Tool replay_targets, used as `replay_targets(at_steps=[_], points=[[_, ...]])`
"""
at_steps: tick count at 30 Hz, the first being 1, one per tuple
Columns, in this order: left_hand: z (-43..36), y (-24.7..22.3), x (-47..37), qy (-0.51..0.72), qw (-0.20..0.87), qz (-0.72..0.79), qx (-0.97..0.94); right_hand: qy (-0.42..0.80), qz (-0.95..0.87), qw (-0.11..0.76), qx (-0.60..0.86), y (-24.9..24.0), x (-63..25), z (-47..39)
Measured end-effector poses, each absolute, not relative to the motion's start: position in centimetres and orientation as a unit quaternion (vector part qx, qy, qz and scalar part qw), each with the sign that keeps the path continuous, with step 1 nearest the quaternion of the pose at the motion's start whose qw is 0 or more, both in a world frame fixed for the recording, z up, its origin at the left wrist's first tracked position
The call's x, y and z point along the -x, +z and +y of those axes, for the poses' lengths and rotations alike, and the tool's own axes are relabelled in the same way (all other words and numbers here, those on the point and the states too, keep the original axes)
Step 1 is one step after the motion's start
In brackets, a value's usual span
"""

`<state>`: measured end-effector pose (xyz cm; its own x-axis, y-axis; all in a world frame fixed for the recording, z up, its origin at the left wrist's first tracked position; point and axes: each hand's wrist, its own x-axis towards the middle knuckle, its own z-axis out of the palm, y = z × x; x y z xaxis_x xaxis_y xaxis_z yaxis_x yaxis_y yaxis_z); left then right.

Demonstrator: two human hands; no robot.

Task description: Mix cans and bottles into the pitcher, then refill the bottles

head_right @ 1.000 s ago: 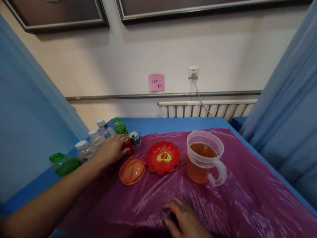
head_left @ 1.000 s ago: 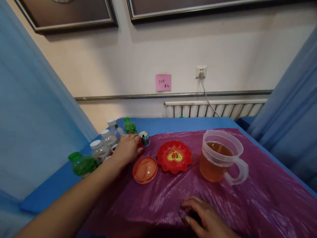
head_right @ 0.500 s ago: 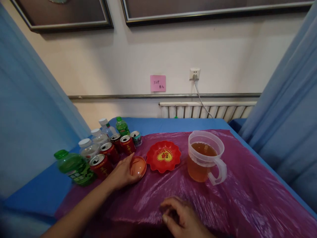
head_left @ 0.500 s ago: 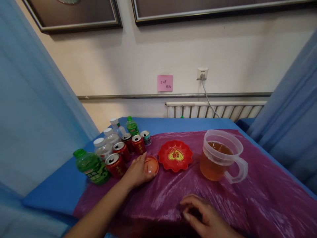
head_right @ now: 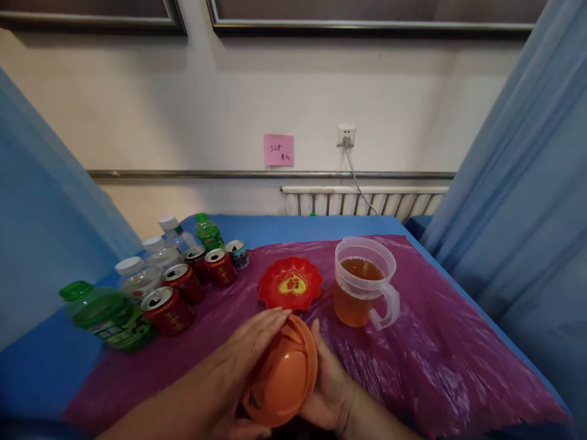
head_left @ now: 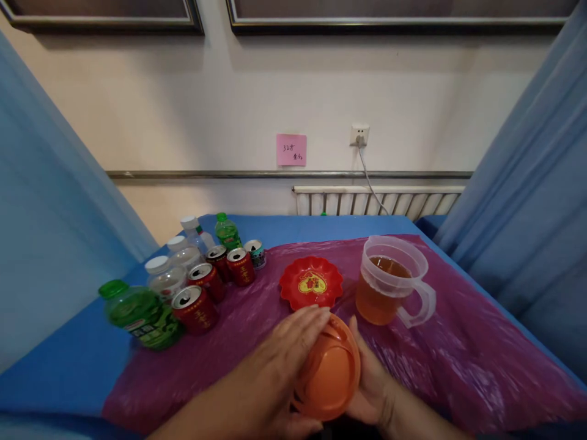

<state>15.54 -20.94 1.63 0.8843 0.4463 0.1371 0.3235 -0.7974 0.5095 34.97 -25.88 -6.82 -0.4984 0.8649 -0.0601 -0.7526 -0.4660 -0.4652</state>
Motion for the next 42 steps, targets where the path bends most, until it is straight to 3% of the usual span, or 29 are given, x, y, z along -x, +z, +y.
replay_targets(at_steps=[9,15,21,30,42], points=[[-18.4,2.0,-18.4,0.111,0.287,0.128,-0.943,0.817,-0.155,0.533,0.153,-7.0,-36.8,-26.4],[-17.9,-0.8,-18.0,0.184,0.295,0.242,-0.906,0.715,-0.154,0.629,0.264,-8.3,-38.7,-26.0],[-18.5,-4.3,-17.7,0.213,0.382,0.297,-0.849,0.776,-0.165,0.580,0.185,-6.9,-39.8,-24.6],[-18.6,-3.8,-19.8,0.321,0.521,0.335,-0.716,0.790,-0.168,0.552,0.206,-7.8,-39.2,-24.2],[-14.4,-6.1,-21.0,0.356,0.374,0.355,-0.779,0.745,-0.228,0.560,0.281,-9.0,-38.6,-24.4]])
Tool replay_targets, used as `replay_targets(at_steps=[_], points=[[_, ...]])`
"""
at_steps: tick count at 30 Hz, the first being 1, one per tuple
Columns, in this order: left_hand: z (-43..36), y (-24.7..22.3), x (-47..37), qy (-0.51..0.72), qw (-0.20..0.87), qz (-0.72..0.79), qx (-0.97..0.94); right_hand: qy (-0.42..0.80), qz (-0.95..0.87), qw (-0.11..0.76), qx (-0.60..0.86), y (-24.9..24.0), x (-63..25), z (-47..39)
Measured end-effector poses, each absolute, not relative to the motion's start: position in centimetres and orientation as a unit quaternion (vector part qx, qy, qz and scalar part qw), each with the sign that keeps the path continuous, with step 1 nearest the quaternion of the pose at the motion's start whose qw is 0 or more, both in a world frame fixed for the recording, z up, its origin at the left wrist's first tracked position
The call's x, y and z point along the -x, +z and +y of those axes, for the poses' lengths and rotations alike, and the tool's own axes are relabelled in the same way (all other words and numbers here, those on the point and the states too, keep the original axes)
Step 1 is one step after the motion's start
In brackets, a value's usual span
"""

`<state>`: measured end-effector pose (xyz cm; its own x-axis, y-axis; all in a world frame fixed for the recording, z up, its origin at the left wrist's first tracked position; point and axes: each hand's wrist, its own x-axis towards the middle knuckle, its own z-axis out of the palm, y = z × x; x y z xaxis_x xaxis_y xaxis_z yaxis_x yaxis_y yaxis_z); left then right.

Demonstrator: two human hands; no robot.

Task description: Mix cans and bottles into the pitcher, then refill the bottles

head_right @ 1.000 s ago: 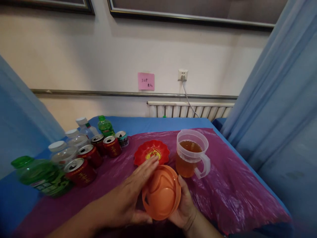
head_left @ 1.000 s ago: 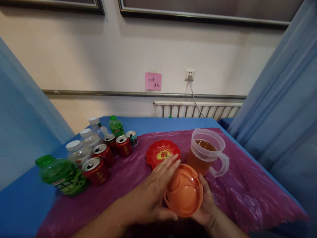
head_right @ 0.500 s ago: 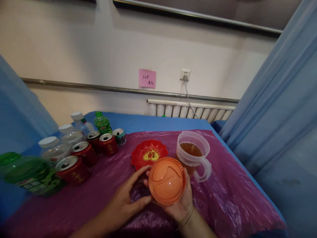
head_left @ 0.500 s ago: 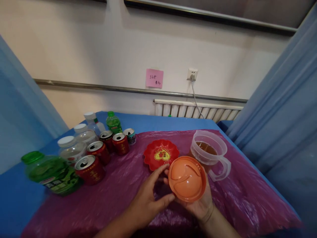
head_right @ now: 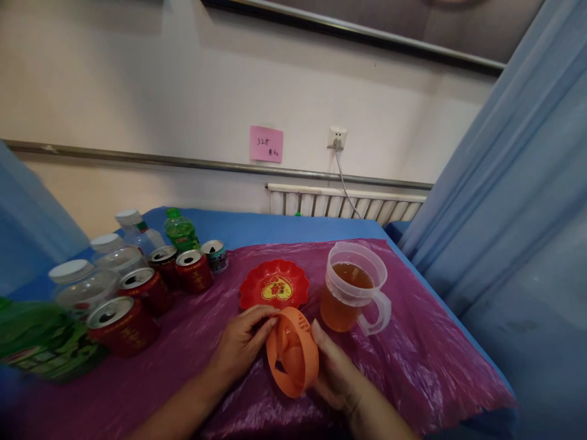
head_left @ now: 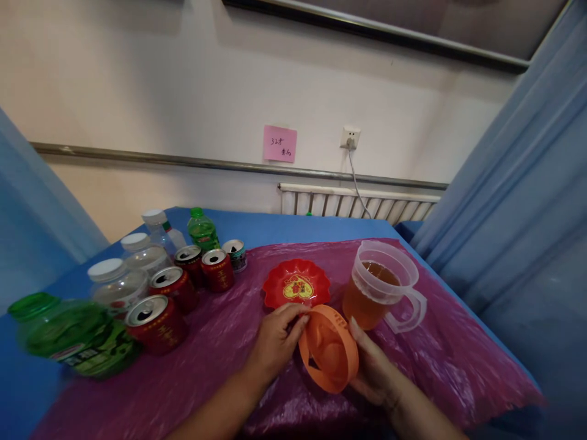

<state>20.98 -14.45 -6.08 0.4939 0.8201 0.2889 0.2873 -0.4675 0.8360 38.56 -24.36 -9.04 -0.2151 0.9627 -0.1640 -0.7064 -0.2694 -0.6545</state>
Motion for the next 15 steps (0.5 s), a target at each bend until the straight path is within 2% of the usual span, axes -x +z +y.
replay_targets(at_steps=[4,11,15], points=[[-13.9,-7.8,-20.9,0.375,0.378,0.383,-0.755,0.741,-0.255,0.548,0.291,-9.1,-38.0,-24.5],[-13.3,-9.5,-21.0,0.338,0.494,0.411,-0.687,0.643,-0.400,0.575,0.309,-9.0,-37.8,-23.6],[-13.5,-9.8,-21.2,0.343,0.541,0.400,-0.656,0.617,-0.406,0.595,0.317,-9.5,-37.5,-23.2]])
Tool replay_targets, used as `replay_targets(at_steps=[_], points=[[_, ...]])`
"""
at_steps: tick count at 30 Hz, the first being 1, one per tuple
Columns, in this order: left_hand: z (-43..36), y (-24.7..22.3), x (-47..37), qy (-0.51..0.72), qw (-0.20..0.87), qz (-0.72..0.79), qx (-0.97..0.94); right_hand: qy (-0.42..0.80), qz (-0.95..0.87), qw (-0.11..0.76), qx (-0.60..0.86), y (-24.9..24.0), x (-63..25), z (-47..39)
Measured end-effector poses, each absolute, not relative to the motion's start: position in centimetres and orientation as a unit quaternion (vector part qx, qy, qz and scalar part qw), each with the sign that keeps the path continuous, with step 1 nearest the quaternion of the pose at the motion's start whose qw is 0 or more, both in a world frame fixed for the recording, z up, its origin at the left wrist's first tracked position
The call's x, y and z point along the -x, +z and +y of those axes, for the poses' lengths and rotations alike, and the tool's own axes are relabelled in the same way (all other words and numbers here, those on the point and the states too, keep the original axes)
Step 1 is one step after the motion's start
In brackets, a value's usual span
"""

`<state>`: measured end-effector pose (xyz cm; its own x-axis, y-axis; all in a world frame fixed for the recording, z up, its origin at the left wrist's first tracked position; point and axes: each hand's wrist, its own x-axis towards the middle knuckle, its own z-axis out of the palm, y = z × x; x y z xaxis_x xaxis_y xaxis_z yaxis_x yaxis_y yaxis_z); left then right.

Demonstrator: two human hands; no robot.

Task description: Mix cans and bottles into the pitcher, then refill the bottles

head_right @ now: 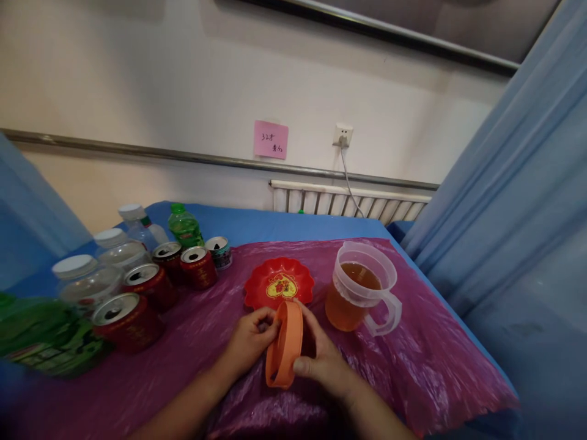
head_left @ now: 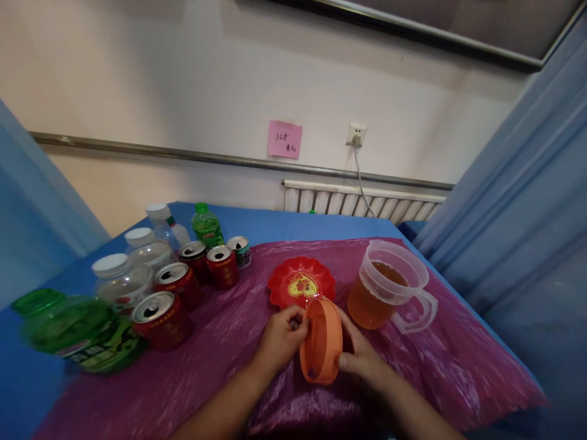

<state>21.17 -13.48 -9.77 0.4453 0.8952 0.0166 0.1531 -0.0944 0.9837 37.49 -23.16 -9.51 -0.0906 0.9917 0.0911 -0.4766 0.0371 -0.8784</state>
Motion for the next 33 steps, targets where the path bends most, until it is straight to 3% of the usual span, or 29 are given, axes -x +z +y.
replay_targets(at_steps=[6,12,18,26,33], points=[[-13.4,-9.3,-20.8,0.335,0.626,0.402,-0.578,0.641,-0.239,0.667,0.295,-7.8,-37.0,-23.3],[-12.9,-9.2,-20.4,0.401,0.608,0.398,-0.558,0.720,-0.137,0.635,0.244,-5.2,-37.3,-23.4],[-13.2,-8.1,-19.8,0.390,0.597,0.418,-0.563,0.721,-0.115,0.647,0.221,-3.4,-36.6,-24.2],[-15.2,-5.3,-19.7,0.311,0.563,0.380,-0.664,0.676,-0.178,0.667,0.258,-3.8,-37.3,-26.1],[-16.3,-4.8,-19.6,0.266,0.506,0.382,-0.726,0.553,-0.427,0.614,0.367,-1.0,-39.2,-29.1]])
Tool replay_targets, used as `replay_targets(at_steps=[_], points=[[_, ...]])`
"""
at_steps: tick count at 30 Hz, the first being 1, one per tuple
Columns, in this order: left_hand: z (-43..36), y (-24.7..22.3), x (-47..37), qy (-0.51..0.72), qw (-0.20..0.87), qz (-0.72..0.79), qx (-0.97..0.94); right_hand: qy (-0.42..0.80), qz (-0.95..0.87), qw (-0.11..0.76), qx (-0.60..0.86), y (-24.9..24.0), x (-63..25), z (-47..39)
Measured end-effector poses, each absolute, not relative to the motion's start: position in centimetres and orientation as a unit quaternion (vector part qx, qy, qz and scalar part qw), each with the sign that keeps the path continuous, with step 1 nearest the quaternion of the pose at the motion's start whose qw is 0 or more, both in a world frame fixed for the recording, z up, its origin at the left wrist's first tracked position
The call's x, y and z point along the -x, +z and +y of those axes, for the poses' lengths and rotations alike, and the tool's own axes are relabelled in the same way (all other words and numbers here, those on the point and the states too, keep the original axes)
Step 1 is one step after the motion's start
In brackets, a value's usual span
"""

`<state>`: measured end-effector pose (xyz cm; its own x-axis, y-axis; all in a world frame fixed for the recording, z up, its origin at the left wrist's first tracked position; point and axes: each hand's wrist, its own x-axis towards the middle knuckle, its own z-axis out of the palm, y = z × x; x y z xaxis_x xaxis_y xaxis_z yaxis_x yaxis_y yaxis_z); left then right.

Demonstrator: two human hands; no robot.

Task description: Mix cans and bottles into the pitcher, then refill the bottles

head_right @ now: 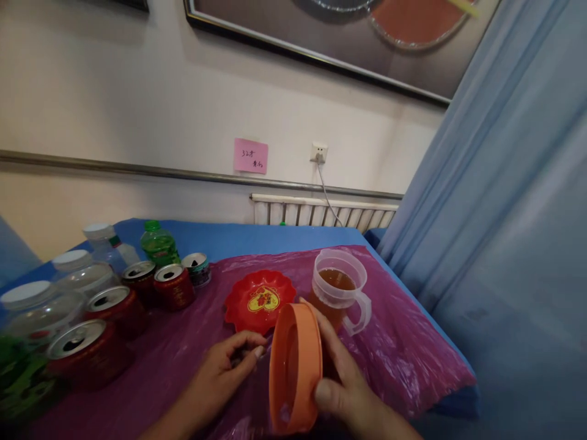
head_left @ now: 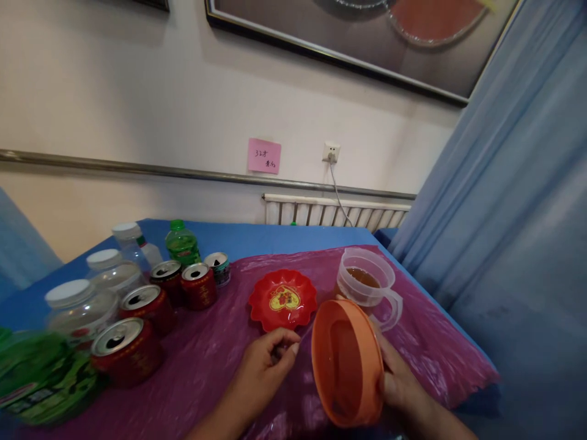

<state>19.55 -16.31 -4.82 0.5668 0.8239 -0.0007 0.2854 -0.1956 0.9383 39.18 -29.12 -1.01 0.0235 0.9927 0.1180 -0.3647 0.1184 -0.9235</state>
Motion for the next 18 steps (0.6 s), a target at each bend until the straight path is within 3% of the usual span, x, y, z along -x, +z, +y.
replay_targets(at_steps=[4,12,18], points=[[-15.7,-4.8,-20.5,0.276,0.483,0.359,-0.749,0.457,-0.563,0.525,0.445,2.3,-41.6,-30.9],[-14.9,-3.1,-25.7,0.367,0.400,0.314,-0.779,0.043,-0.691,0.381,0.613,7.9,-51.3,-27.5],[-14.1,-4.7,-30.5,0.442,0.379,0.299,-0.756,0.063,-0.705,0.273,0.651,9.0,-55.2,-22.3]])
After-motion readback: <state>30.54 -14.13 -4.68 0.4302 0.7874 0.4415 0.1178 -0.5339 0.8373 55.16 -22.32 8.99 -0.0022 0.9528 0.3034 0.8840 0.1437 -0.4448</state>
